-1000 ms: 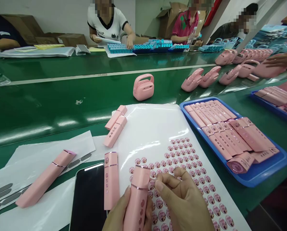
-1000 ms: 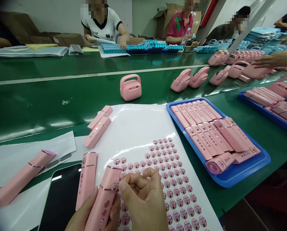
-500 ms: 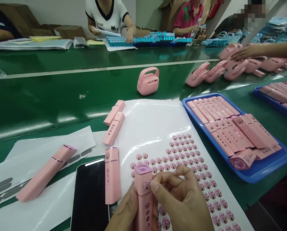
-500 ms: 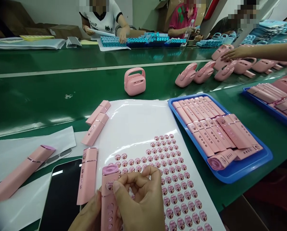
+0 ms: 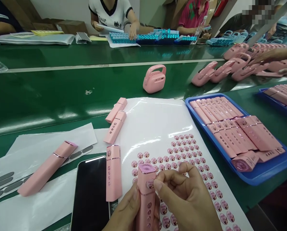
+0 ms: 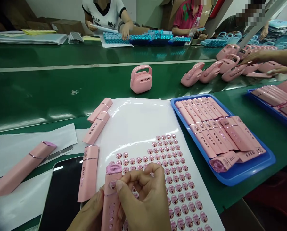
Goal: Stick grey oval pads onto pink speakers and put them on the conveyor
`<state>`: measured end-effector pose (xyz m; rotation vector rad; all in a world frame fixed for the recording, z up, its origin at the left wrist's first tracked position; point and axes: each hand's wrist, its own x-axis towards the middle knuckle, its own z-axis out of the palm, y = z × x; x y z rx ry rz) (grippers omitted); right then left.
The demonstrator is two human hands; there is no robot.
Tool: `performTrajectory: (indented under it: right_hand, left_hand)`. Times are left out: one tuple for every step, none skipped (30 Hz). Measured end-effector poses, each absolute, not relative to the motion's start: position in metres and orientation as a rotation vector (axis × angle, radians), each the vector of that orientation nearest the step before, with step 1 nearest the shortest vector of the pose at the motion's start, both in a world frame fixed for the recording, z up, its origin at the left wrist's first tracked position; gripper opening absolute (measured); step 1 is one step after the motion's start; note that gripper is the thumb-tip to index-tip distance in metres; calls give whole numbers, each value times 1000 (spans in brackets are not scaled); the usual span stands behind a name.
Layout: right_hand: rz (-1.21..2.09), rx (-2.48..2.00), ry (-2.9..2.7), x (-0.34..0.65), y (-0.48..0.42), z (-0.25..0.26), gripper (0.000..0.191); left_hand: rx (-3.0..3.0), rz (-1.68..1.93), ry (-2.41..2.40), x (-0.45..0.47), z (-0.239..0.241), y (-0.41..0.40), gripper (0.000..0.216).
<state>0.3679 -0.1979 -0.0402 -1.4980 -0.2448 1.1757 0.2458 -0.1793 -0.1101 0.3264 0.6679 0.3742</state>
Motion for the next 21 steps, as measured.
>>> performTrajectory:
  right_hand:
    - [1173, -1505, -252, 368, -198, -40, 54]
    - [1171, -1509, -258, 368, -198, -40, 53]
    - [1171, -1508, -262, 368, -198, -40, 53]
    - [1171, -1507, -262, 368, -198, -40, 53]
    - [1171, -1505, -260, 368, -198, -40, 53]
    - [1170, -1504, -257, 367, -198, -40, 53]
    - [1169, -1503, -255, 367, -198, -41, 54]
    - [1164, -1503, -257, 367, -198, -41, 53]
    - [1157, -1504, -263, 367, -198, -41, 53]
    - [1151, -1506, -271, 366, -198, -41, 53]
    - [1144, -1512, -277, 366, -199, -41, 52]
    - [1136, -1522, -284, 365, -199, -41, 52]
    - [1125, -1535, -288, 364, -200, -41, 51]
    - [1110, -1552, -292, 364, -200, -41, 50]
    - [1094, -1569, -295, 363, -200, -41, 49]
    - [1077, -1584, -300, 362, -201, -42, 48]
    - [1061, -1595, -305, 361, -201, -42, 47]
    - [1047, -1601, -309, 360, -201, -42, 46]
    - [1035, -1602, -309, 359, -201, -43, 45]
    - [1024, -1602, -308, 359, -201, -44, 45]
    - [1012, -1601, -304, 358, -200, -44, 44]
  left_hand:
    - [340, 373, 652, 247, -109, -179, 64]
    - [354, 374, 640, 248, -108, -178, 63]
    - [365, 375, 632, 248, -107, -178, 62]
    - [370, 374, 627, 249, -106, -177, 63]
    - [369, 370, 623, 249, -105, -177, 64]
    - [361, 364, 621, 249, -105, -177, 65]
    - [351, 359, 622, 249, -105, -176, 67]
    - [343, 357, 629, 249, -104, -176, 68]
    - [337, 357, 641, 249, -104, -176, 69]
    - [331, 356, 653, 249, -104, -177, 70]
    - [324, 353, 663, 249, -104, -177, 71]
    - [316, 351, 670, 249, -104, -177, 71]
    - [308, 350, 674, 249, -104, -177, 71]
    - [299, 351, 676, 249, -104, -178, 71]
    - [293, 357, 678, 249, -104, -179, 70]
    - [289, 368, 679, 249, -105, -179, 68]
    - [287, 383, 676, 249, -105, -180, 66]
    - [286, 398, 665, 249, -106, -180, 64]
    - [290, 411, 651, 248, -106, -181, 63]
    - [295, 420, 636, 248, -107, -181, 63]
    - [300, 422, 626, 248, -107, -181, 63]
